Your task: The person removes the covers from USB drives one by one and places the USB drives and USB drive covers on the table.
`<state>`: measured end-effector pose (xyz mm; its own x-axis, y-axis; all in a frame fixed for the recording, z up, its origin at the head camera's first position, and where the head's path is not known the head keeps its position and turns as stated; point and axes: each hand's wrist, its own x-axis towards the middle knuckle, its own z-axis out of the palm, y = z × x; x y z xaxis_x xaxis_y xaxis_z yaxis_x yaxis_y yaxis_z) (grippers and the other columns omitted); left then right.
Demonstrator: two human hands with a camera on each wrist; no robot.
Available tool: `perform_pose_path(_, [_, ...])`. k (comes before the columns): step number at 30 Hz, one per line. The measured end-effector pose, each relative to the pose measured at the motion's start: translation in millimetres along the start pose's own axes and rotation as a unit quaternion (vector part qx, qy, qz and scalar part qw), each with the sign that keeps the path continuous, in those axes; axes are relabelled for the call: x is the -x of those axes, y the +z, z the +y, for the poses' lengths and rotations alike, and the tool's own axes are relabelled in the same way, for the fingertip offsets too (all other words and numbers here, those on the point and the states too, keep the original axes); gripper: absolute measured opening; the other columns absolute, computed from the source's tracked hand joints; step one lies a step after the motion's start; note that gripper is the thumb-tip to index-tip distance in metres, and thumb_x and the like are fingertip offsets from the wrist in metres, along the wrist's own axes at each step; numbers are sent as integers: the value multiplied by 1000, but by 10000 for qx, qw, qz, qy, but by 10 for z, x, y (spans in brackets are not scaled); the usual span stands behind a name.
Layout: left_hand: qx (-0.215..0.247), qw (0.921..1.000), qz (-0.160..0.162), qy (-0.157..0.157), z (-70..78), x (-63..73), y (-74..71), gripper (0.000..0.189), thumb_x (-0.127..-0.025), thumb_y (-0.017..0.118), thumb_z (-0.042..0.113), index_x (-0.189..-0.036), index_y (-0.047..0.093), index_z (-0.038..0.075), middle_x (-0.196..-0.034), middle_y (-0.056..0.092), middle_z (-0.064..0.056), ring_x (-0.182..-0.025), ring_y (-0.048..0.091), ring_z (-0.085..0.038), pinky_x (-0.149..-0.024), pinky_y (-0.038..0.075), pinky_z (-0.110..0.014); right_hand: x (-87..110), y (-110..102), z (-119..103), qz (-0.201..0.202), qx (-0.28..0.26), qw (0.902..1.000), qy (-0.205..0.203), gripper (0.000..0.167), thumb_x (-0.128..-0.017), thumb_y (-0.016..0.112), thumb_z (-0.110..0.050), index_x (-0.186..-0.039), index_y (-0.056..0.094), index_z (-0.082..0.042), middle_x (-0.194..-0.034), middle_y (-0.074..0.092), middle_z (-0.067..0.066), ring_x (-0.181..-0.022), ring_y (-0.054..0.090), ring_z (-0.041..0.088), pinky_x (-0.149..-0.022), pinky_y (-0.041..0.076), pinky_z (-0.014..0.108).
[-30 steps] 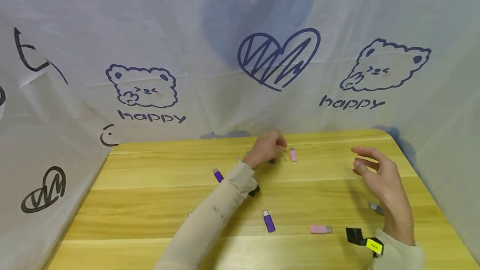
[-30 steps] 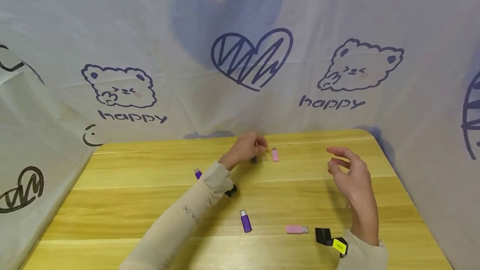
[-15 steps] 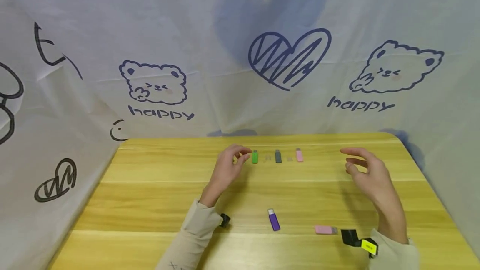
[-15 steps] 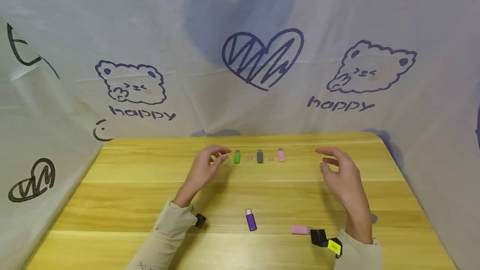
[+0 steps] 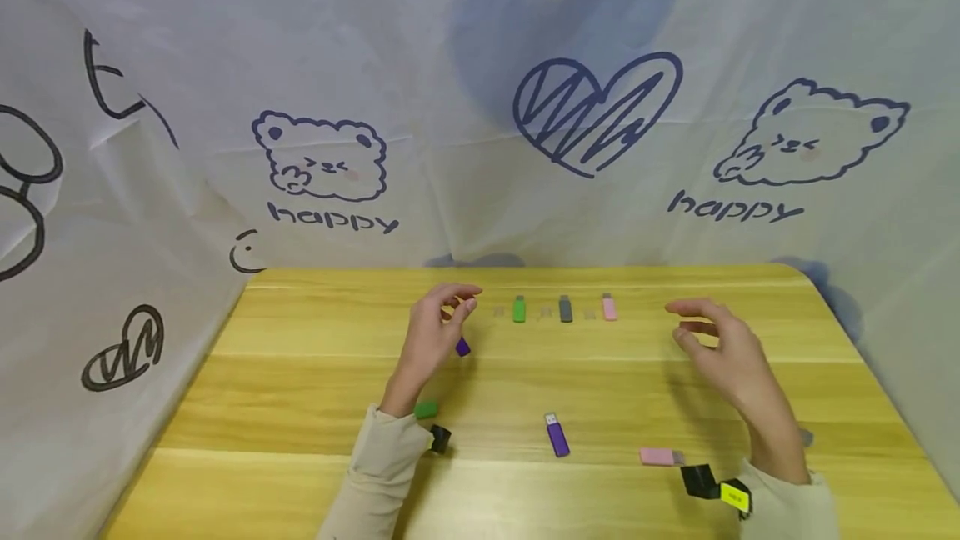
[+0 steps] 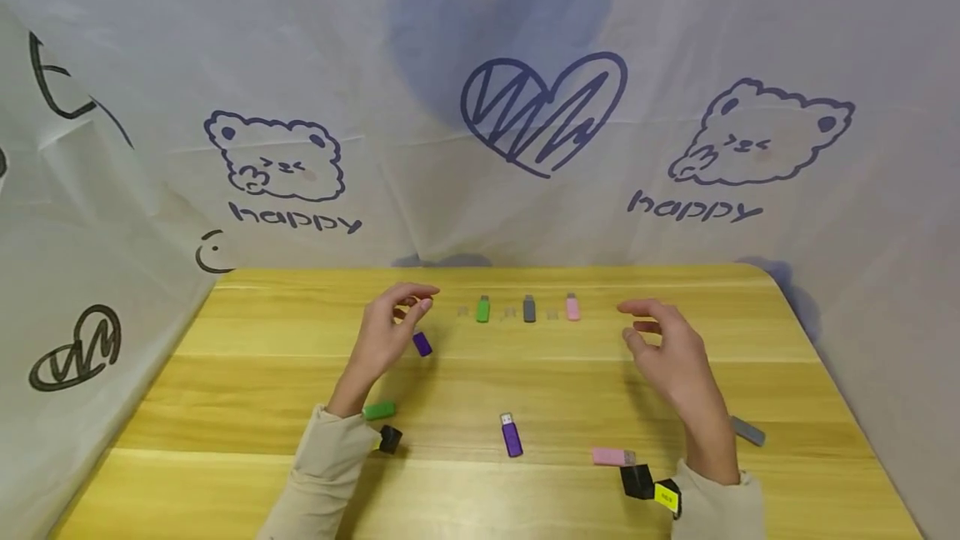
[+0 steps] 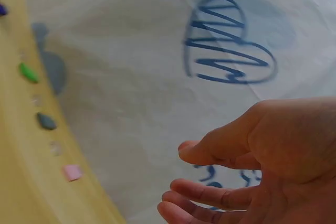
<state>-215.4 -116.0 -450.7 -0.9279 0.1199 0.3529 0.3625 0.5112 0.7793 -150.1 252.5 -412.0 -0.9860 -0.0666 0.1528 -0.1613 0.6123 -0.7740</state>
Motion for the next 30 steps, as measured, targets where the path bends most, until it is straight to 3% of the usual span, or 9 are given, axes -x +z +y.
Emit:
perform_pose_path(3, [37, 10000, -56, -19, 8, 3, -48, 19, -103, 64, 9, -117, 75, 6, -108, 73, -9, -93, 63, -24, -77, 53, -40, 14, 89, -10, -302, 256, 9991, -163, 30, -101, 62, -1, -131, 61, 4, -134, 55, 28, -118, 58, 48, -92, 53, 62])
perform_pose_path(5, [63, 9999, -80, -53, 12, 5, -85, 19, -103, 63, 9, -118, 75, 6, -111, 73, -11, -95, 64, -25, -79, 53, -42, 28, 149, -20, -512, 487, 9972, -259, 29, -99, 65, 0, -128, 63, 2, -129, 58, 27, -116, 59, 48, -90, 53, 62])
perform_pose_path(11, [96, 9999, -20, -108, 25, -5, -145, 19, -103, 63, 7, -117, 75, 5, -114, 72, -12, -100, 64, -29, -82, 54, -45, 141, 277, 5, -1468, 953, 9840, -335, 26, -94, 73, -4, -120, 68, -4, -119, 63, 18, -108, 62, 43, -86, 55, 57])
perform_pose_path(19, [97, 9998, -151, -14, 66, 1, -105, 18, -102, 64, 7, -116, 75, 5, -113, 72, -9, -98, 65, -27, -79, 56, -44, 399, 370, 155, -2587, 1408, 9539, -584, 25, -87, 80, -5, -109, 71, -14, -104, 63, 0, -94, 61, 22, -79, 55, 41])
perform_pose_path(23, [147, 9998, -101, -7, 85, 1, -115, 18, -102, 64, 6, -115, 76, 6, -111, 72, -10, -97, 65, -27, -79, 56, -44, 493, 411, 220, -2785, 1484, 9457, -776, 21, -89, 80, -10, -108, 71, -12, -97, 61, -3, -82, 54, 12, -70, 51, 31])
perform_pose_path(30, [177, 9998, -38, -6, 92, -5, -138, 18, -101, 65, 4, -115, 76, 6, -111, 72, -9, -98, 66, -27, -78, 56, -44, 571, 467, 232, -2580, 1809, 9455, -816, 23, -88, 76, 3, -100, 68, -15, -88, 57, -7, -73, 47, 6, -63, 47, 27])
